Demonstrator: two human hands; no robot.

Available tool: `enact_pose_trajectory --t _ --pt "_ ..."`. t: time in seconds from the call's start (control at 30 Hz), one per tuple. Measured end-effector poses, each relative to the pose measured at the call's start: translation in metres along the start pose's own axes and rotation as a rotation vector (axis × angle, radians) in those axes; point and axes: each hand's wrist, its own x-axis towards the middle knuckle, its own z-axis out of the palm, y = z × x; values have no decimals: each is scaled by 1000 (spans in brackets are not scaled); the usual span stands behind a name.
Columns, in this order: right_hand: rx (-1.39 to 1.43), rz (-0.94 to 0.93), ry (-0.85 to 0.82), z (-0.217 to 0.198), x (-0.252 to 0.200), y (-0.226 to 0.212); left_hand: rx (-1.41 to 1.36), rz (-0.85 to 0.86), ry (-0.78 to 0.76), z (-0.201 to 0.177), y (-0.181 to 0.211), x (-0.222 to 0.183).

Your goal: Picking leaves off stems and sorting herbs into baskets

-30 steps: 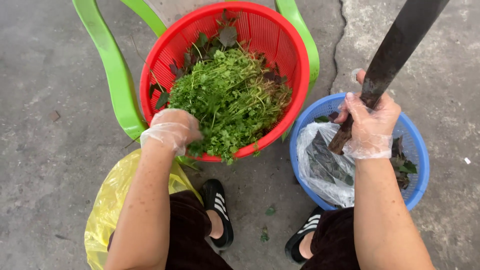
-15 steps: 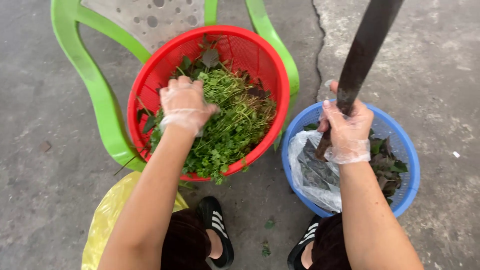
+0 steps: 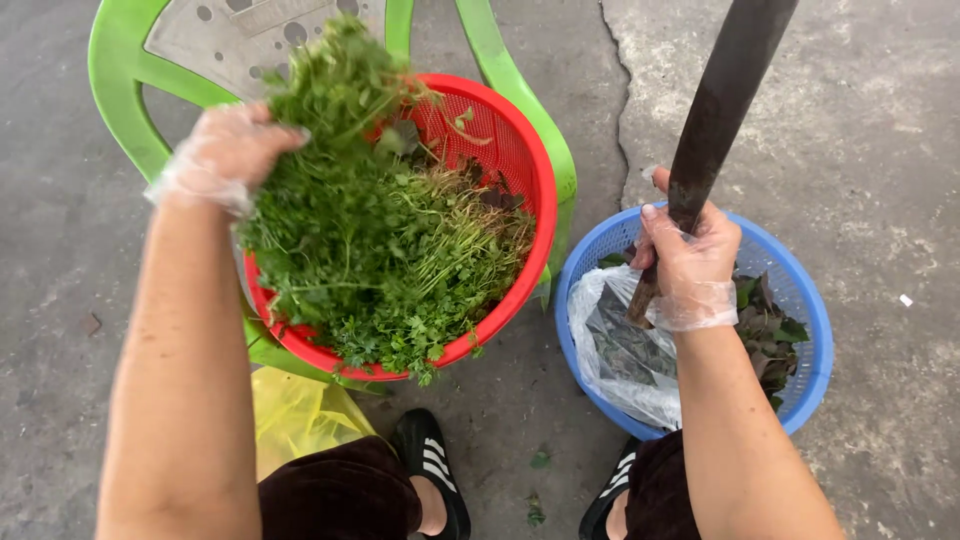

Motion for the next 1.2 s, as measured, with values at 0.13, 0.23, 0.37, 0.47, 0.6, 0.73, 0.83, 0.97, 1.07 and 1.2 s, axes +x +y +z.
enact_pose_trajectory --t 0.13,0.23,0.37,0.47,0.6,0.73,0.83,0.97,1.07,1.2 --pt "22 31 -8 6 -3 -1 -83 29 -49 -17 29 -21" --pt "15 30 -35 11 -5 0 48 71 -130 26 33 -31" --pt "1 45 -90 16 -5 2 225 133 -338 85 36 -67" --pt "47 132 -106 24 -10 -6 246 47 -190 138 7 -31" --pt "67 185 -123 29 -12 -7 -96 -28 33 136 -7 -28" --pt "54 195 -139 34 -13 -6 -146 5 70 105 4 -31" --pt "55 211 -165 40 -15 -13 -151 -3 46 85 19 -41" --pt "64 240 -200 48 -16 -16 -95 -135 -39 69 55 -68" --pt "69 239 -220 52 -17 -16 111 -64 -182 69 62 -85" --pt "15 269 -303 62 -16 -44 124 -107 -137 82 29 -74"
